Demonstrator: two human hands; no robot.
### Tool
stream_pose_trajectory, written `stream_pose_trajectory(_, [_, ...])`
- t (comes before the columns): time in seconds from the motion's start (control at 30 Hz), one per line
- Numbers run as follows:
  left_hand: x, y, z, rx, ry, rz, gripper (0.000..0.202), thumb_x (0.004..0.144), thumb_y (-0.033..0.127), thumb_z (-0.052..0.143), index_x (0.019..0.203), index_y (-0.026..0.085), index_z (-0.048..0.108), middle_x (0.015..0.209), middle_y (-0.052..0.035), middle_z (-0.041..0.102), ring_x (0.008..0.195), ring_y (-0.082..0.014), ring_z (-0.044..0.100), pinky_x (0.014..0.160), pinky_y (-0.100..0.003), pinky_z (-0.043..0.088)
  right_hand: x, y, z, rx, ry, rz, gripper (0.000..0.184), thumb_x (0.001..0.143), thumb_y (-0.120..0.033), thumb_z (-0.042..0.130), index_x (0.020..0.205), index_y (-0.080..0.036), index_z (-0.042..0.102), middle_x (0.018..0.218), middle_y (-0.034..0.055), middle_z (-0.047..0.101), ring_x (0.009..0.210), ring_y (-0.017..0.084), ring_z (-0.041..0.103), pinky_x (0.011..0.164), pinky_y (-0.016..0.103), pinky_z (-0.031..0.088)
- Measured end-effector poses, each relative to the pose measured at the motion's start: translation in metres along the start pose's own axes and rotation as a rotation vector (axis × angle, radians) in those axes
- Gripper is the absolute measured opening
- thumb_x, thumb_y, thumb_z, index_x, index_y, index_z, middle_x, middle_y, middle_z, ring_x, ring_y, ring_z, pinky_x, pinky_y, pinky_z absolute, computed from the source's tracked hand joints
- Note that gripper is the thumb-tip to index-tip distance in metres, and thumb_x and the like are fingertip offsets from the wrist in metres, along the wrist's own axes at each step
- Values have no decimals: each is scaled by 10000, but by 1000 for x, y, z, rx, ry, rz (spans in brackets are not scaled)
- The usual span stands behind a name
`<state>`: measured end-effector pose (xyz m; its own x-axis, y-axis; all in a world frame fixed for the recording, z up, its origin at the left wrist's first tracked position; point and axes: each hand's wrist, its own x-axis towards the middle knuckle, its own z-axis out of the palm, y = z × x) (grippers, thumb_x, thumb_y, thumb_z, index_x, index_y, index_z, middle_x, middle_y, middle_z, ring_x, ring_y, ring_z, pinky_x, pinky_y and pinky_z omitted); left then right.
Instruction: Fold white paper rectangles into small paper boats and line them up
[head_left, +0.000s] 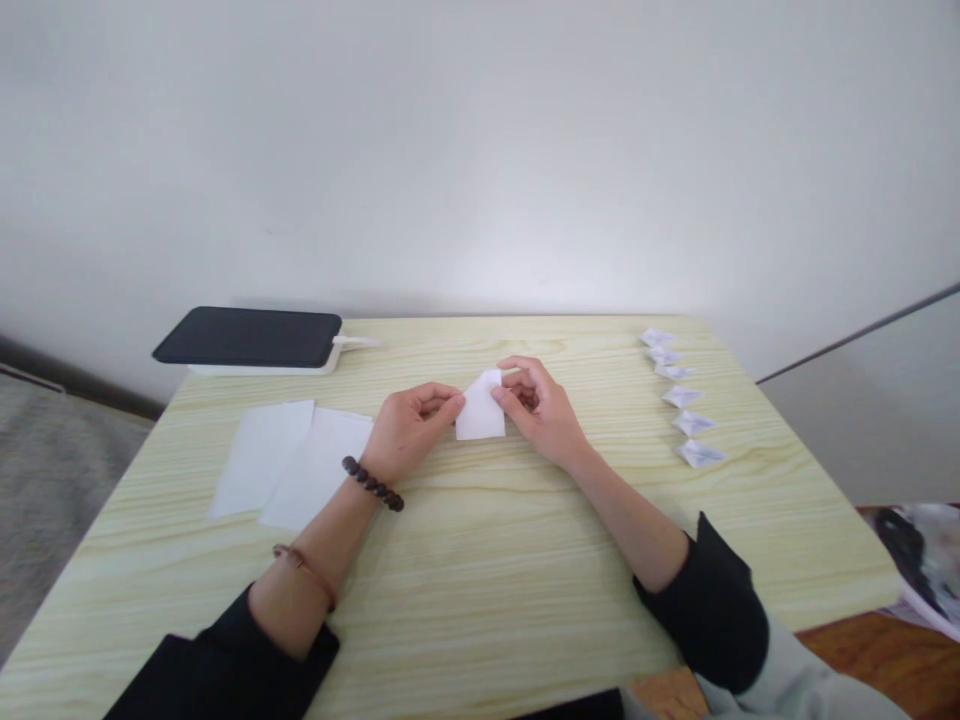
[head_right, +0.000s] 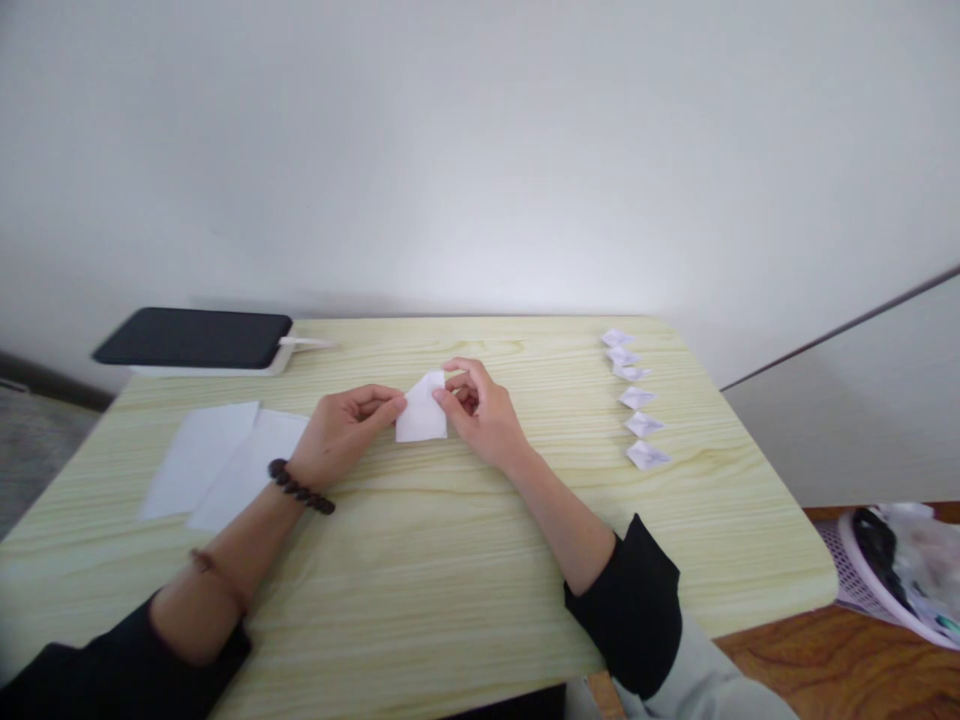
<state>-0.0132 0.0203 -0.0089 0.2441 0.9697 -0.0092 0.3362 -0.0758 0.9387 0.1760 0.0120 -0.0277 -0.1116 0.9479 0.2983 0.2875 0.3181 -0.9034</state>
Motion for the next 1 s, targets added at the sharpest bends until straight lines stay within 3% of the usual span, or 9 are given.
stream_pose_trajectory(0.13, [0,-1,-1,-67,157,-22,329,763,443,615,894,142,649,658,-23,709,626,-160,644,572,-233,474,-1,-3,-2,-94,-68,-114,311,838,-215,544,1147,-234,512,1089,60,615,618,82,538,525,219,429])
stream_pose_trajectory(0.27, [1,1,-2,-130,163,-31,369,762,435,631,970,131,607,573,-2,676,573,-155,643,618,-263,514,-2,-1,-1,-236,-111,-336,350,794,-106,542,1107,-255,584,1368,98,406,856,137,574,663,282,502])
stream_pose_trajectory(0.37, [0,1,-2,-151,108,-44,425,761,456,634,1026,125,607,637,-25,707,608,-177,669,639,-294,542,-2,1,-1,-324,-42,-447,250,818,-111,553,993,-263,645,1345,76,383,924,152,545,752,325,503])
stream_pose_trajectory(0.47, [0,0,-2,-158,37,-49,432,755,459,640,1030,127,625,714,-47,731,642,-187,684,653,-304,557,-2,1,-3,-417,48,-509,140,835,-174,594,882,-273,682,1277,56,435,916,159,515,735,316,493])
stream_pose_trajectory(0.6, [0,0,-4,-217,5,-43,373,725,442,679,920,130,617,739,-56,733,614,-173,676,649,-300,559,-1,-3,-6,-586,145,-539,148,822,-213,629,916,-300,702,1223,61,501,930,191,498,799,369,474])
stream_pose_trajectory(0.8, [0,2,-6,-302,-20,-100,362,714,423,696,903,130,599,676,-58,727,649,-199,690,671,-325,565,-2,-9,-4,-614,98,-612,145,841,-241,623,901,-327,723,1188,46,540,1058,218,480,885,394,441])
stream_pose_trajectory(0.93, [0,2,-6,-292,-104,-81,441,754,437,652,1058,120,605,753,-69,738,716,-209,698,671,-314,560,-3,-4,-1,-496,63,-489,153,863,-264,600,908,-334,729,1115,51,529,1008,199,489,821,368,450])
stream_pose_trajectory(1.0, [0,3,-6,-271,-129,-50,395,789,454,602,1014,131,634,799,-67,732,734,-203,692,646,-294,554,-4,-2,0,-422,26,-448,166,872,-256,587,920,-329,728,1113,54,503,997,190,489,794,352,458])
